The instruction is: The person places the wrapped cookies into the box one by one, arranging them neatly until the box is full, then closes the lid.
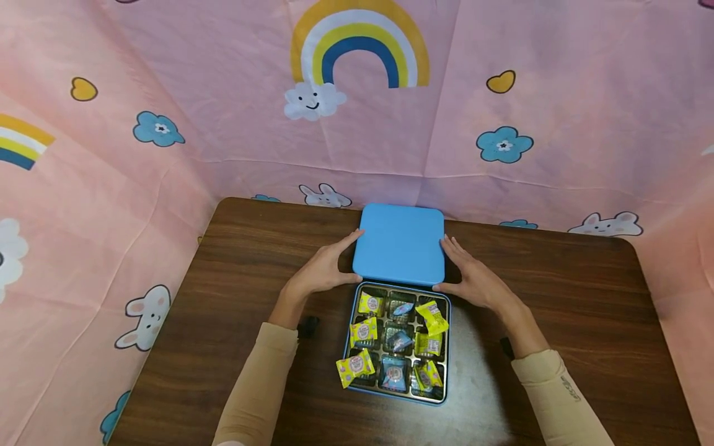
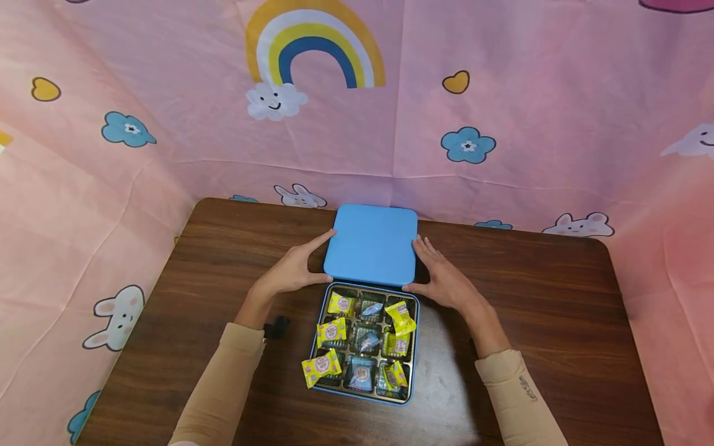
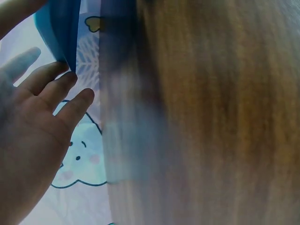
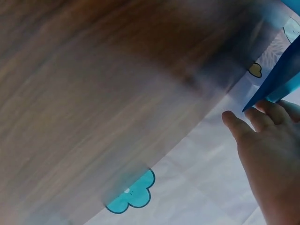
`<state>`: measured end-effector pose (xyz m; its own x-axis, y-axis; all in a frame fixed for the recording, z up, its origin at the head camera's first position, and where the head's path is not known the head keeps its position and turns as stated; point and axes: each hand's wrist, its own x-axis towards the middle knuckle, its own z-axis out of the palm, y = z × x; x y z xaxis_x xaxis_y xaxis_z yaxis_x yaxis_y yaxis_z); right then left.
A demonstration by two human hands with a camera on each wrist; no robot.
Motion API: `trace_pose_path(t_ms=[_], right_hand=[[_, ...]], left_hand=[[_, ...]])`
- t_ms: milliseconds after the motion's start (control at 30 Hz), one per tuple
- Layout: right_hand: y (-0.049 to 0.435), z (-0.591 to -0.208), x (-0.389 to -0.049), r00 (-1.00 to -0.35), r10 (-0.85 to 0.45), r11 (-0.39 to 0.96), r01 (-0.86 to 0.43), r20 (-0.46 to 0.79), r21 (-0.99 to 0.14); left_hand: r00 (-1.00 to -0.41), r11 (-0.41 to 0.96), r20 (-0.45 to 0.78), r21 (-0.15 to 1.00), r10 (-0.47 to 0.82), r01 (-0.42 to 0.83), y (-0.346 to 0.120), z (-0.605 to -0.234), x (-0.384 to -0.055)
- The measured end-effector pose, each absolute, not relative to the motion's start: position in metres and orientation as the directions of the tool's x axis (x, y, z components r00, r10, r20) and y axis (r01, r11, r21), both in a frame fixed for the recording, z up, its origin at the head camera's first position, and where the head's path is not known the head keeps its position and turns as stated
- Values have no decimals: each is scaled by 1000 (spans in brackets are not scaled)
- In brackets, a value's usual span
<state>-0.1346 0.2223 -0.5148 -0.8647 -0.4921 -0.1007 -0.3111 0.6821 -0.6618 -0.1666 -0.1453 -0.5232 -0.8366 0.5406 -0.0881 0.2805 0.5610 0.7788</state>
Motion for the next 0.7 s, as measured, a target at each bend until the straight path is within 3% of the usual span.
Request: trace_pose_path(t_ms=[700], right_hand=[[222,-500,-108,-887,-460,652,-307,-41,-693]], left_hand=[[-835,526,-45,795,548,303,-147,-502,-148]])
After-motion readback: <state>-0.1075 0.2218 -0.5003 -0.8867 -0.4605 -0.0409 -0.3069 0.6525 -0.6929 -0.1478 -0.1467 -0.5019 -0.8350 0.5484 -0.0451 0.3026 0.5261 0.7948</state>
